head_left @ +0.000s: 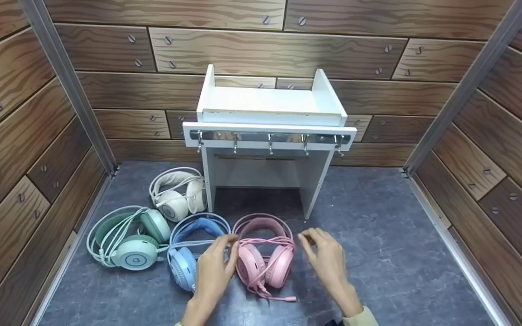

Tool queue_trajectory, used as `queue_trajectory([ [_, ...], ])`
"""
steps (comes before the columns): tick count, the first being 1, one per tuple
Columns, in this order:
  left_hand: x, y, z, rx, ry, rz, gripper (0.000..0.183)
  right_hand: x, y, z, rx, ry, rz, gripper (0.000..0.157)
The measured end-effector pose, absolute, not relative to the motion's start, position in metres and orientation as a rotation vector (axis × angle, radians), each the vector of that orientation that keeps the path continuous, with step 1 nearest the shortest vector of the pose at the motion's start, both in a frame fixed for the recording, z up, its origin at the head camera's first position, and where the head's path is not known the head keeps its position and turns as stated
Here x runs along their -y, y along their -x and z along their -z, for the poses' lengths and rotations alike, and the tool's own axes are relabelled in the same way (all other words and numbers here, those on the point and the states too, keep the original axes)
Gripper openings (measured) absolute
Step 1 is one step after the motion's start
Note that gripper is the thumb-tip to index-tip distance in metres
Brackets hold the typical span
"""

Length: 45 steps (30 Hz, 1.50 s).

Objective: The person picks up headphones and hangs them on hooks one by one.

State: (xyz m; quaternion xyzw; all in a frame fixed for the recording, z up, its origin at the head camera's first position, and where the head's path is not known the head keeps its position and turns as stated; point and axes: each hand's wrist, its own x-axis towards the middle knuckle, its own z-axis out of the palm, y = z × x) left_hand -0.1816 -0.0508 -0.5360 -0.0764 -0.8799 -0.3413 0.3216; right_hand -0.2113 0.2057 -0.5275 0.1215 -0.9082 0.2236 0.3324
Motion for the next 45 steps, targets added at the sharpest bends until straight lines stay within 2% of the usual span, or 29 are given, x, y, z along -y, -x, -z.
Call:
queue_trajectory([
  [2,0.049,0.179,0.537,2.332,0.131,0.9,0.006,-0.207,0.213,0.523,2.343,-0.324,-0.579,0.006],
  [12,0.036,0.167,0.554,2.518,-0.063,0.938,0.015,-0.215,0.221,0.49,2.258,-0.351,-0.619,0.011],
  [16,0.029,0.163,0.562,2.562,-0.033,0.875,0.029,-0.218,0.226,0.471,2.22,-0.374,-0.63,0.011],
  [23,0.019,0.155,0.574,2.738,-0.008,0.919,0.065,-0.224,0.237,0.437,2.129,-0.402,-0.616,0.013],
  [29,0.015,0.155,0.585,2.832,-0.086,1.087,0.081,-0.225,0.243,0.403,2.056,-0.387,-0.632,0.018],
  [36,0.007,0.161,0.59,2.763,-0.234,1.36,0.084,-0.227,0.26,0.37,2.012,-0.376,-0.641,0.024],
  [45,-0.007,0.169,0.59,2.578,-0.466,1.636,0.079,-0.225,0.292,0.347,2.023,-0.483,-0.524,0.035],
])
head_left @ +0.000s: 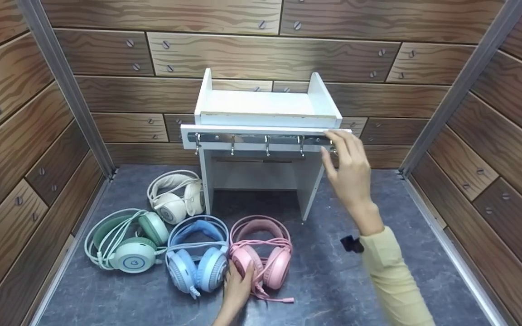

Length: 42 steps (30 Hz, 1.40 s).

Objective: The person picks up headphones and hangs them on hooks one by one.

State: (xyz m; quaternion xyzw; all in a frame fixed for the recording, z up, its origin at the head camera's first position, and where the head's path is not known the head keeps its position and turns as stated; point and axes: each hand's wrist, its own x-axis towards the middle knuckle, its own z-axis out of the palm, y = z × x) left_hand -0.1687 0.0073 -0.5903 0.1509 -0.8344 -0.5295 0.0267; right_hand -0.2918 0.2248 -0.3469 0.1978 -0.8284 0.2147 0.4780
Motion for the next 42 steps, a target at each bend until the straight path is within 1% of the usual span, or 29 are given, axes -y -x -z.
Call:
queue_trajectory([
  [5,-0.011,0.173,0.59,2.481,-0.56,1.763,0.078,-0.222,0.312,0.343,2.03,-0.535,-0.445,0.043],
  [12,-0.012,0.177,0.59,2.428,-0.597,1.857,0.08,-0.217,0.334,0.342,2.108,-0.515,-0.348,0.051],
  [18,-0.014,0.179,0.593,2.373,-0.622,1.931,0.082,-0.217,0.351,0.347,2.165,-0.488,-0.306,0.052],
  [24,-0.013,0.178,0.594,2.277,-0.593,2.048,0.082,-0.216,0.354,0.35,2.165,-0.497,-0.256,0.049],
  [29,-0.012,0.177,0.592,2.232,-0.59,2.119,0.09,-0.214,0.353,0.35,2.155,-0.501,-0.267,0.049],
  [32,-0.012,0.178,0.592,2.229,-0.574,2.122,0.092,-0.215,0.354,0.35,2.156,-0.499,-0.277,0.049],
  [37,-0.013,0.177,0.591,2.23,-0.558,2.099,0.09,-0.214,0.355,0.349,2.156,-0.501,-0.287,0.049],
  [42,-0.013,0.177,0.591,2.239,-0.607,2.112,0.095,-0.214,0.358,0.35,2.15,-0.503,-0.291,0.049],
])
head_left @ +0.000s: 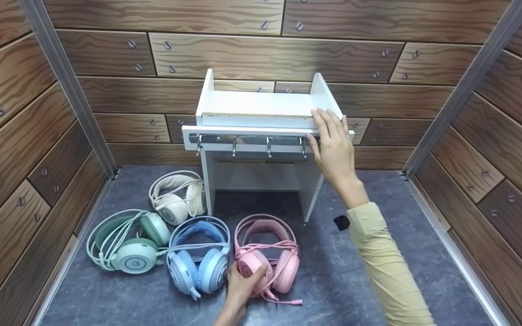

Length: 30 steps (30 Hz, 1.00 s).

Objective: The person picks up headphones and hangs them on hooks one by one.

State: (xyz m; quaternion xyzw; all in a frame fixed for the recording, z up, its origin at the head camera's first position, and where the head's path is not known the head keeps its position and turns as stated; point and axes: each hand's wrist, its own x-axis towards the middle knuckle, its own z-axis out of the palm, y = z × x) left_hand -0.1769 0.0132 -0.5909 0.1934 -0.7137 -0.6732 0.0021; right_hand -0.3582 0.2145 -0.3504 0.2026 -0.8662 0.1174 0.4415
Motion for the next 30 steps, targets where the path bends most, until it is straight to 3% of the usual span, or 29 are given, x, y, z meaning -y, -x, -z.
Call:
queue_trajectory([
  [30,-0.0153,0.1674,0.5939,2.171,-0.406,2.175,0.083,-0.2137,0.3617,0.3544,2.117,-0.53,-0.296,0.048],
])
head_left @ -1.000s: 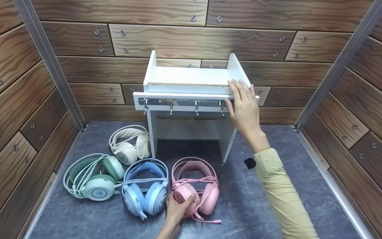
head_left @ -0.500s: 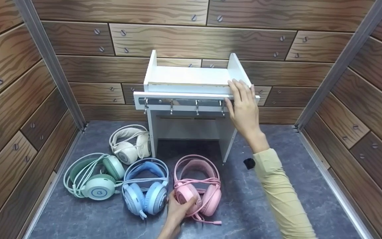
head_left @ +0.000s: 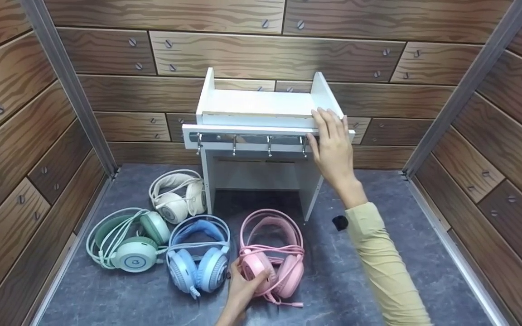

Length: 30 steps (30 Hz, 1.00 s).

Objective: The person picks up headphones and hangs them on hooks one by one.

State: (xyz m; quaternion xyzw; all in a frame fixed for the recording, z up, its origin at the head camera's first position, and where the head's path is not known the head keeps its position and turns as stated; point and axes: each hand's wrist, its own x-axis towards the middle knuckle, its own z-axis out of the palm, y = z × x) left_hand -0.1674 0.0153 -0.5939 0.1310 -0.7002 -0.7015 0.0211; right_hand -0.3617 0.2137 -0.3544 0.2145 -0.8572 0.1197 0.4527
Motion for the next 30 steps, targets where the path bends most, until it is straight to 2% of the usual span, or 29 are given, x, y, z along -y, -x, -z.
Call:
queue_trajectory([
  [30,-0.006,0.16,0.58,2.101,-0.385,2.243,0.079,-0.212,0.362,0.355,2.114,-0.525,-0.296,0.049],
])
